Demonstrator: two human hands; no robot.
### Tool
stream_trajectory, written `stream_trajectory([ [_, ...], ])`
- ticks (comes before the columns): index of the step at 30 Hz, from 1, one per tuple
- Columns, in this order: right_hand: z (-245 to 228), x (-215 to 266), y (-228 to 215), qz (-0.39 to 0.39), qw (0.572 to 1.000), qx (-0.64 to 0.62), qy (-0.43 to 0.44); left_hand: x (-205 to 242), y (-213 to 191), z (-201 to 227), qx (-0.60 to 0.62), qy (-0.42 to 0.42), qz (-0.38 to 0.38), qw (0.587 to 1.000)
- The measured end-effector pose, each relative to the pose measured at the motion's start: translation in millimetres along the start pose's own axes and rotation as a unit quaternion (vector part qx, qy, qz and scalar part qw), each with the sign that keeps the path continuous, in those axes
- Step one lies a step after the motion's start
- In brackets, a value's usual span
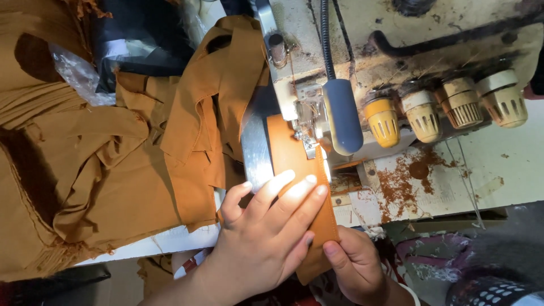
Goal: The person is sewing the edges of multiple brown fabric strips using an industrial overlock sewing machine.
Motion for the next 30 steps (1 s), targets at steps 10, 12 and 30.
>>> stream_trajectory([
  [10, 11, 3, -6, 0.05, 0.996, -0.03, 0.069, 8, 0, 5, 0.046, 0.014, 0.001, 0.999],
  [12, 9, -1, -6, 0.058, 0.996, -0.035, 0.064, 5, -2, 4, 0.072, 0.005, 0.021, 0.997],
  [30, 18, -38, 3, 0.146, 0.978, -0.138, 0.046, -38, 7, -54, 0.143, -0.151, 0.052, 0.977],
])
Point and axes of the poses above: each hand's wrist, its own x-axis away from the middle knuckle, its own y-axis out of the palm, z = x × y, the point moved 7 cm from there along -x, towards the middle knuckle, and after that the axes turned 9 degrees about -y, right-handed, at the moved point
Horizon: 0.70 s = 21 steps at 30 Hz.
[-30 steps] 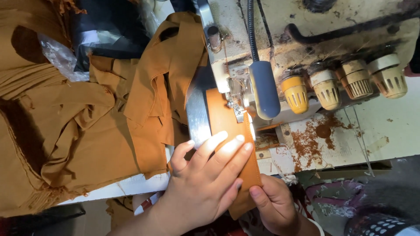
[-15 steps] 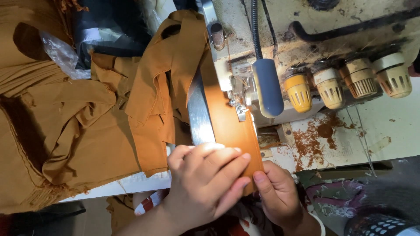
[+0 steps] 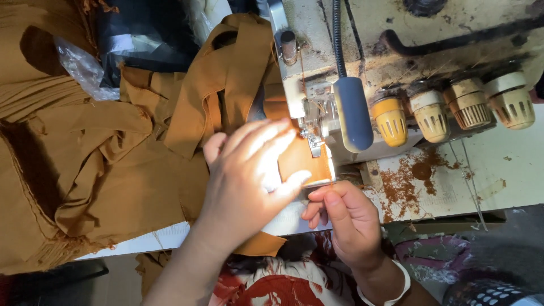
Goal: The person is sewing the edges of multiple brown fabric strips using an industrial overlock sewing machine.
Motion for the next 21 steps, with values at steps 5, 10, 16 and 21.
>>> stream_trajectory([
  [5, -1, 2, -1, -0.004, 1.0, 0.005, -0.002, -18, 3, -15, -0.006, -0.004, -0.029, 1.0],
  [10, 8, 11, -10, 0.017, 1.0, 0.014, 0.01, -22, -1, -29, -0.066, -0.029, 0.015, 0.997],
  [16, 6, 12, -7, -0.002, 0.997, 0.081, -0.006, 5, -26, -70, -0.046, -0.15, -0.059, 0.986],
  [21, 15, 13, -7, -0.01, 0.998, 0.056, -0.004, 33, -123, -216, -0.09, -0.086, 0.144, 0.982],
])
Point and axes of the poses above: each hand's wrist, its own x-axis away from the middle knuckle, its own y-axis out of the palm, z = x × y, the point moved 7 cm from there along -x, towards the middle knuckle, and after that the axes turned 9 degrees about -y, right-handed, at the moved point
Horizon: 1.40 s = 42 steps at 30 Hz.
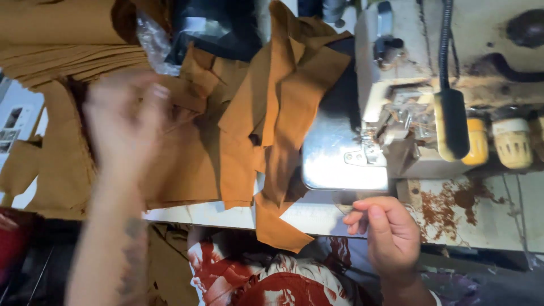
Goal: The person is sewing the edges of multiple brown fabric strips using an industrial overlock sewing machine.
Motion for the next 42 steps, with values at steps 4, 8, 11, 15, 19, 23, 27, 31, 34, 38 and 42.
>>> stream_trajectory([
  [4, 4, 3, 4, 0.006, 1.0, -0.002, 0.008, 0, -39, -228, -0.327, -0.12, 0.083, 0.934],
  [8, -1, 3, 9, -0.004, 0.999, 0.041, -0.003, 31, -32, -348, -0.351, -0.325, -0.124, 0.869],
  [11, 6, 6, 8, 0.005, 1.0, 0.019, 0.019, 45, -42, -377, -0.242, -0.413, 0.019, 0.878],
  [15, 16, 13, 4, 0.03, 0.998, 0.037, 0.032, 66, -54, -408, -0.193, -0.533, 0.108, 0.817],
  [19, 9, 14, 7, 0.032, 0.998, 0.05, 0.032, 55, -60, -354, -0.165, -0.527, 0.106, 0.827],
  [23, 9, 13, 9, 0.037, 0.997, 0.056, 0.029, 45, -63, -327, -0.212, -0.433, 0.16, 0.862],
  [27, 4, 14, 13, 0.029, 0.997, 0.066, 0.019, 39, -88, -266, 0.023, -0.297, 0.315, 0.901],
  [31, -14, 14, 24, 0.0, 0.988, 0.15, -0.033, 58, -88, -108, 0.514, -0.395, 0.193, 0.737],
  [34, 10, 32, 31, -0.12, 0.984, 0.132, 0.021, 81, -75, 41, 0.49, -0.362, -0.053, 0.791],
  [38, -84, 26, 111, -0.353, 0.925, -0.101, -0.098, 123, -32, 163, 0.595, -0.19, -0.234, 0.745],
  [42, -63, 34, 84, -0.256, 0.955, -0.147, 0.008, 92, -12, 217, 0.407, 0.04, -0.226, 0.884],
])
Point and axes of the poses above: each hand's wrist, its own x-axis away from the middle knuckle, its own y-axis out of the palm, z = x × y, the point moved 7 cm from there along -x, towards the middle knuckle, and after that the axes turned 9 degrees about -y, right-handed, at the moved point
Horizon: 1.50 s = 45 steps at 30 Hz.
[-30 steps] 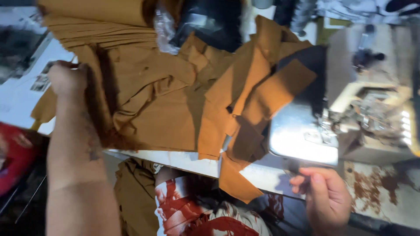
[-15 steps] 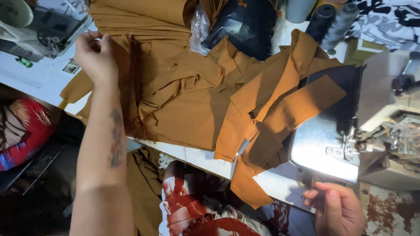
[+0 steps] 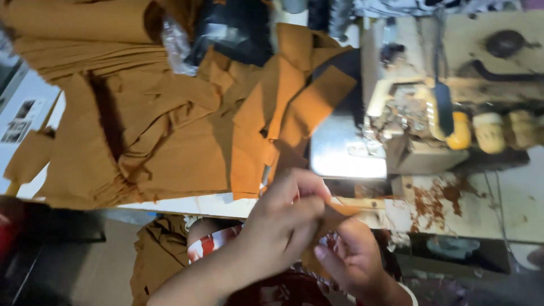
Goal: The person is sewing the edges of multiple brown fabric strips using an industrial overlock sewing machine.
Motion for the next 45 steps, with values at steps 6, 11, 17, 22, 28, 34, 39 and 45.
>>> stream_trajectory([
  [6, 13, 21, -45, 0.123, 0.991, 0.056, 0.019, -38, 38, -35, -0.207, -0.012, 0.044, 0.977],
  [11, 3, 22, -49, 0.066, 0.992, 0.103, 0.032, -50, 50, -34, -0.364, 0.014, 0.071, 0.929],
  [17, 4, 24, -56, 0.052, 0.995, 0.083, 0.018, -57, 76, -26, -0.377, 0.049, -0.053, 0.924],
  [22, -2, 21, -62, 0.069, 0.996, 0.053, -0.023, -61, 80, -28, -0.472, -0.002, -0.044, 0.881],
  [28, 2, 31, -75, 0.095, 0.988, 0.115, -0.032, -51, 81, -21, -0.48, 0.03, -0.027, 0.876],
  [34, 10, 39, -86, 0.132, 0.979, 0.151, -0.036, -51, 78, -26, -0.463, 0.037, -0.008, 0.886],
  [39, 12, 37, -87, 0.154, 0.978, 0.135, -0.026, -50, 76, -30, -0.456, 0.042, -0.015, 0.889],
  [45, 11, 35, -93, 0.16, 0.972, 0.171, -0.006, -50, 76, -32, -0.414, 0.041, -0.026, 0.909],
])
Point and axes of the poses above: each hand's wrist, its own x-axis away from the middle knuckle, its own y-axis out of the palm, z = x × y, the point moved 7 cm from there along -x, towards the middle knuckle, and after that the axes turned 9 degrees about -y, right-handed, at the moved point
